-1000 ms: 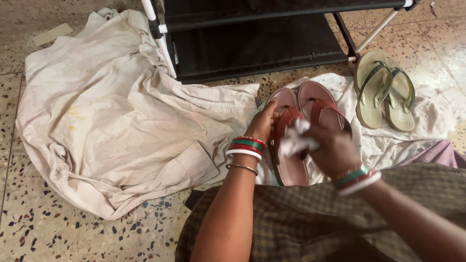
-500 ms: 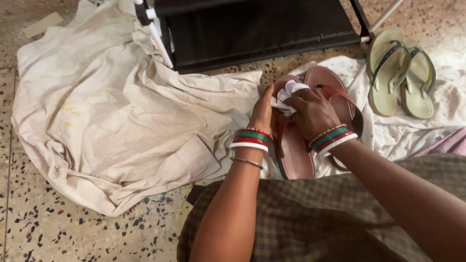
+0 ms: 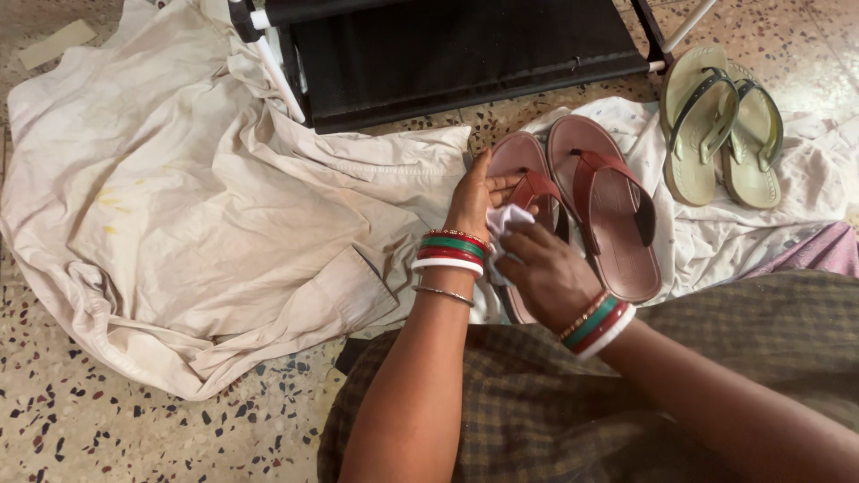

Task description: The person sits on the floor and wipes the soles and straps of two pairs of flip-flops using a white cloth. After cleaning, the person places the footwear onto a nearby three-tier shoe rack.

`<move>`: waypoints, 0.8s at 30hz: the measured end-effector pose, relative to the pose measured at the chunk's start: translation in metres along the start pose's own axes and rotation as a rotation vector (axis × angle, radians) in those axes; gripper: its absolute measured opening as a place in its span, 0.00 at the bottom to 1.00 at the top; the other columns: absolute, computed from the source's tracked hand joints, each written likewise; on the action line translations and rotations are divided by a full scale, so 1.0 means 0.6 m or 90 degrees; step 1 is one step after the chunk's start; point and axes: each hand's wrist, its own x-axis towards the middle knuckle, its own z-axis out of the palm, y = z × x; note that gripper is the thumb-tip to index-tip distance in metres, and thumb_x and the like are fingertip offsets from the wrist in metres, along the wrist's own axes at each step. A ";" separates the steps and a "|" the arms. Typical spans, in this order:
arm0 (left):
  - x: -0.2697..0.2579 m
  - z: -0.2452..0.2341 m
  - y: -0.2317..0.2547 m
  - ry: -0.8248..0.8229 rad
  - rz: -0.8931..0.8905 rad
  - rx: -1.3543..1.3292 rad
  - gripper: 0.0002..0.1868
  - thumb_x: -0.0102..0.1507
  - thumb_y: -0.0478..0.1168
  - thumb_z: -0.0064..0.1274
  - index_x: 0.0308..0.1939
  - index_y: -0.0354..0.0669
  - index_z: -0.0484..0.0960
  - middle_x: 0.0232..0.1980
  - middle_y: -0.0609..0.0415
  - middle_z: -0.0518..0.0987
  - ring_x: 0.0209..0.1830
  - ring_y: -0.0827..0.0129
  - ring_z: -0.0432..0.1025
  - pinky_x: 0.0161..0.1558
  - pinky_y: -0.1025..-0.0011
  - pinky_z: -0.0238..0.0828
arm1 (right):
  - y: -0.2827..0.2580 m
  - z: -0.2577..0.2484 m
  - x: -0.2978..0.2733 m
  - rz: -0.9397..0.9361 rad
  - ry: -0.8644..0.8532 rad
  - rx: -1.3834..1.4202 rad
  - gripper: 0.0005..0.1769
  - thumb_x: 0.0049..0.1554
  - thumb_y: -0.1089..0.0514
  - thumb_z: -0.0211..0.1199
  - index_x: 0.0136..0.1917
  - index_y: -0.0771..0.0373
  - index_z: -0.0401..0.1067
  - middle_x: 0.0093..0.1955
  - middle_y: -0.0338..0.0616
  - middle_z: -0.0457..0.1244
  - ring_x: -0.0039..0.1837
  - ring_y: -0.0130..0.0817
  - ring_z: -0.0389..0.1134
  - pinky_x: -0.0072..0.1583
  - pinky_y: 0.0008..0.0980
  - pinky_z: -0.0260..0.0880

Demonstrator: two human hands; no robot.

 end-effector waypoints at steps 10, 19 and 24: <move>-0.013 0.012 0.007 -0.013 0.055 0.029 0.45 0.66 0.70 0.40 0.57 0.24 0.75 0.43 0.39 0.84 0.32 0.58 0.80 0.33 0.68 0.77 | 0.007 -0.055 0.000 0.036 0.034 0.163 0.09 0.50 0.71 0.63 0.41 0.60 0.79 0.53 0.44 0.71 0.57 0.41 0.70 0.57 0.40 0.75; -0.030 0.021 0.010 -0.074 0.119 -0.050 0.31 0.67 0.61 0.43 0.59 0.38 0.75 0.49 0.45 0.79 0.40 0.61 0.77 0.46 0.58 0.76 | 0.097 -0.054 0.085 0.132 0.043 0.053 0.11 0.53 0.67 0.62 0.50 0.64 0.79 0.56 0.49 0.70 0.61 0.46 0.69 0.61 0.42 0.73; -0.007 0.014 0.005 0.068 0.149 0.026 0.37 0.64 0.65 0.47 0.63 0.38 0.78 0.58 0.46 0.79 0.50 0.62 0.72 0.57 0.59 0.67 | 0.071 -0.009 0.074 0.101 -0.032 0.011 0.13 0.52 0.63 0.65 0.52 0.63 0.79 0.59 0.51 0.68 0.64 0.48 0.66 0.65 0.48 0.69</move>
